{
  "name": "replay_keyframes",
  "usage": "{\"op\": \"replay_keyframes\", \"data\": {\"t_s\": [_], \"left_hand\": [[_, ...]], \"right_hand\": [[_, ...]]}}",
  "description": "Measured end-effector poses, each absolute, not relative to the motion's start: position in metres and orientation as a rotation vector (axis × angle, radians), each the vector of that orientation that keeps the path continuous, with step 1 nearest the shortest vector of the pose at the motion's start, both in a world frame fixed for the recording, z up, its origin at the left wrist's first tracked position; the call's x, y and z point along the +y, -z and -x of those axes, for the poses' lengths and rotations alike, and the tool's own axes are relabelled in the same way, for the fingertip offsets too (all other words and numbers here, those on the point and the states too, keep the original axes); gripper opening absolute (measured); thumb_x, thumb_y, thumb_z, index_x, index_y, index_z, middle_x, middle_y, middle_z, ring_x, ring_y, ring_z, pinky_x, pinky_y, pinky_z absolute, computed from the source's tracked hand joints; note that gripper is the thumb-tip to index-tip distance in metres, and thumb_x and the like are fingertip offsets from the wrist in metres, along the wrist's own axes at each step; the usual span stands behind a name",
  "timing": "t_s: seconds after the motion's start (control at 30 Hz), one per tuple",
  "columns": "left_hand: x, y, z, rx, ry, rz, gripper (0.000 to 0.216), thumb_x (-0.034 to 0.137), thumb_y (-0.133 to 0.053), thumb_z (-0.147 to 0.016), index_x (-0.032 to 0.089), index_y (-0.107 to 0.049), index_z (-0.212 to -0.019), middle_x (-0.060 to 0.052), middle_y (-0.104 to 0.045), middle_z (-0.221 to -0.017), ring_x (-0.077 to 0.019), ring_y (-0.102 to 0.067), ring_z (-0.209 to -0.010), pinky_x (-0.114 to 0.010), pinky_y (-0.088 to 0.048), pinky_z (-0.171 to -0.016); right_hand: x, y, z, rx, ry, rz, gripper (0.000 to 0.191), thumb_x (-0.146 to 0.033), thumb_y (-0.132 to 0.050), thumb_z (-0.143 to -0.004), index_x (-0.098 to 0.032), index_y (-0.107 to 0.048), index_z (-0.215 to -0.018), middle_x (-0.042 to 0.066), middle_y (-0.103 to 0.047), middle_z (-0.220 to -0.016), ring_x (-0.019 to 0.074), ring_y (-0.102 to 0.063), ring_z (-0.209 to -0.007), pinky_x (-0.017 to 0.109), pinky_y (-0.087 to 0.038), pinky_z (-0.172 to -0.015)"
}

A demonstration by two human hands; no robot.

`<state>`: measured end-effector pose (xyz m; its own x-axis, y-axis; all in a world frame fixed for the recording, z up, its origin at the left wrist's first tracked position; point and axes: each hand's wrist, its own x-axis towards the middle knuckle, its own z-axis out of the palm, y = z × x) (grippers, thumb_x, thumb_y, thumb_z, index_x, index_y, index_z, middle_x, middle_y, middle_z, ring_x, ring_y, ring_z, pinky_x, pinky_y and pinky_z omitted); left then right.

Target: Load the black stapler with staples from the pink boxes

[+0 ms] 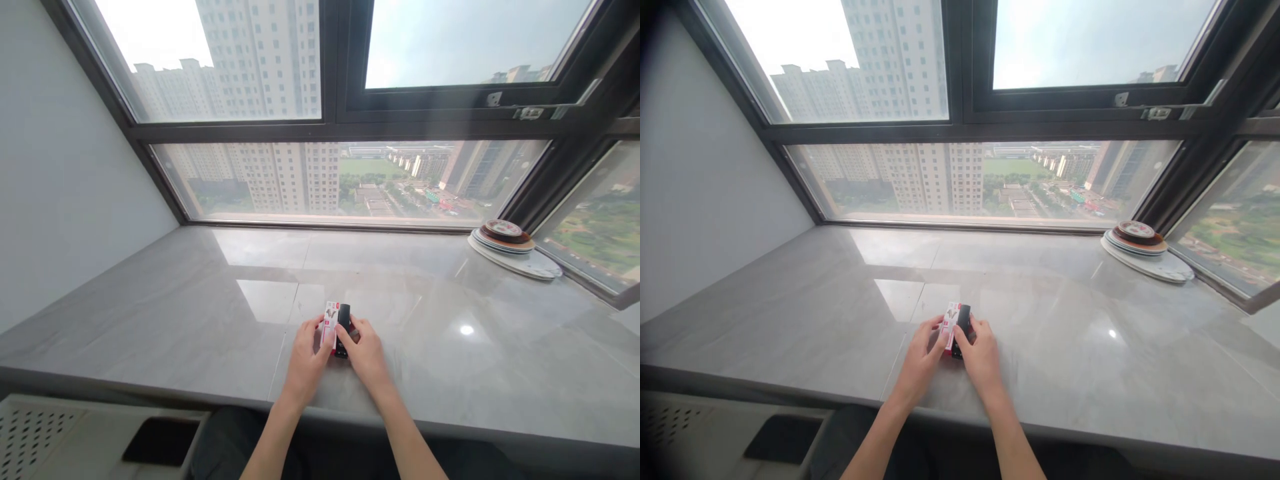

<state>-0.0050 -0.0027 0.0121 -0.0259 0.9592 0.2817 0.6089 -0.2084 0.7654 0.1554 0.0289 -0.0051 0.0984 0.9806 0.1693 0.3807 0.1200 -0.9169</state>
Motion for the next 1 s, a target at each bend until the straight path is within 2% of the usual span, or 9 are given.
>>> {"op": "replay_keyframes", "data": {"t_s": [0.07, 0.2, 0.37, 0.53, 0.8, 1.0], "left_hand": [[-0.001, -0.013, -0.003, 1.734, -1.218, -1.803, 0.043, 0.040, -0.053, -0.100, 0.026, -0.051, -0.140, -0.009, -0.061, -0.135, -0.0240, -0.058, -0.127, -0.041, -0.047, -0.109], [0.003, -0.013, -0.018, 1.996, -1.169, -1.837, 0.062, 0.034, -0.068, -0.087, 0.025, -0.047, -0.144, -0.011, -0.058, -0.131, -0.0307, -0.056, -0.126, -0.046, -0.046, -0.106], [-0.002, -0.010, -0.017, 2.114, -0.931, -1.833, 0.054, 0.038, -0.063, -0.090, 0.024, -0.051, -0.141, -0.012, -0.064, -0.120, -0.0303, -0.066, -0.103, -0.043, -0.050, -0.091], [0.004, -0.013, 0.019, 2.164, -1.043, -1.816, 0.052, 0.044, -0.063, -0.091, 0.026, -0.054, -0.139, -0.010, -0.065, -0.127, -0.0286, -0.066, -0.109, -0.038, -0.051, -0.091], [0.049, -0.009, 0.072, 2.299, -0.928, -1.771, 0.044, 0.051, -0.066, -0.089, 0.023, -0.063, -0.122, -0.009, -0.067, -0.114, -0.0254, -0.066, -0.100, -0.032, -0.048, -0.083], [0.033, -0.009, 0.076, 2.331, -1.079, -1.734, 0.034, 0.054, -0.058, -0.094, 0.024, -0.065, -0.108, -0.007, -0.065, -0.109, -0.0236, -0.066, -0.091, -0.033, -0.049, -0.081]], "right_hand": [[0.024, 0.005, -0.149, -1.448, -0.709, 1.428, 0.047, -0.053, -0.058, -0.094, -0.022, -0.072, -0.127, 0.004, -0.066, -0.089, 0.0174, -0.061, -0.069, 0.031, -0.053, -0.070], [0.016, 0.008, -0.173, -1.405, -0.614, 1.494, 0.053, -0.056, -0.058, -0.094, -0.018, -0.070, -0.129, 0.004, -0.066, -0.087, 0.0171, -0.058, -0.066, 0.031, -0.051, -0.068], [0.005, 0.013, -0.194, -1.417, -0.629, 1.512, 0.055, -0.058, -0.060, -0.093, -0.017, -0.070, -0.128, 0.004, -0.065, -0.084, 0.0167, -0.057, -0.064, 0.030, -0.050, -0.066], [0.003, 0.013, -0.188, -1.422, -0.632, 1.488, 0.053, -0.056, -0.061, -0.092, -0.016, -0.071, -0.126, 0.005, -0.067, -0.087, 0.0167, -0.057, -0.064, 0.031, -0.050, -0.066], [0.003, 0.011, -0.190, -1.416, -0.643, 1.478, 0.053, -0.054, -0.061, -0.093, -0.016, -0.070, -0.128, 0.004, -0.065, -0.085, 0.0174, -0.056, -0.066, 0.030, -0.050, -0.066], [0.003, 0.009, -0.189, -1.408, -0.645, 1.472, 0.053, -0.054, -0.062, -0.091, -0.017, -0.071, -0.126, 0.004, -0.064, -0.081, 0.0181, -0.056, -0.067, 0.031, -0.051, -0.066]]}}
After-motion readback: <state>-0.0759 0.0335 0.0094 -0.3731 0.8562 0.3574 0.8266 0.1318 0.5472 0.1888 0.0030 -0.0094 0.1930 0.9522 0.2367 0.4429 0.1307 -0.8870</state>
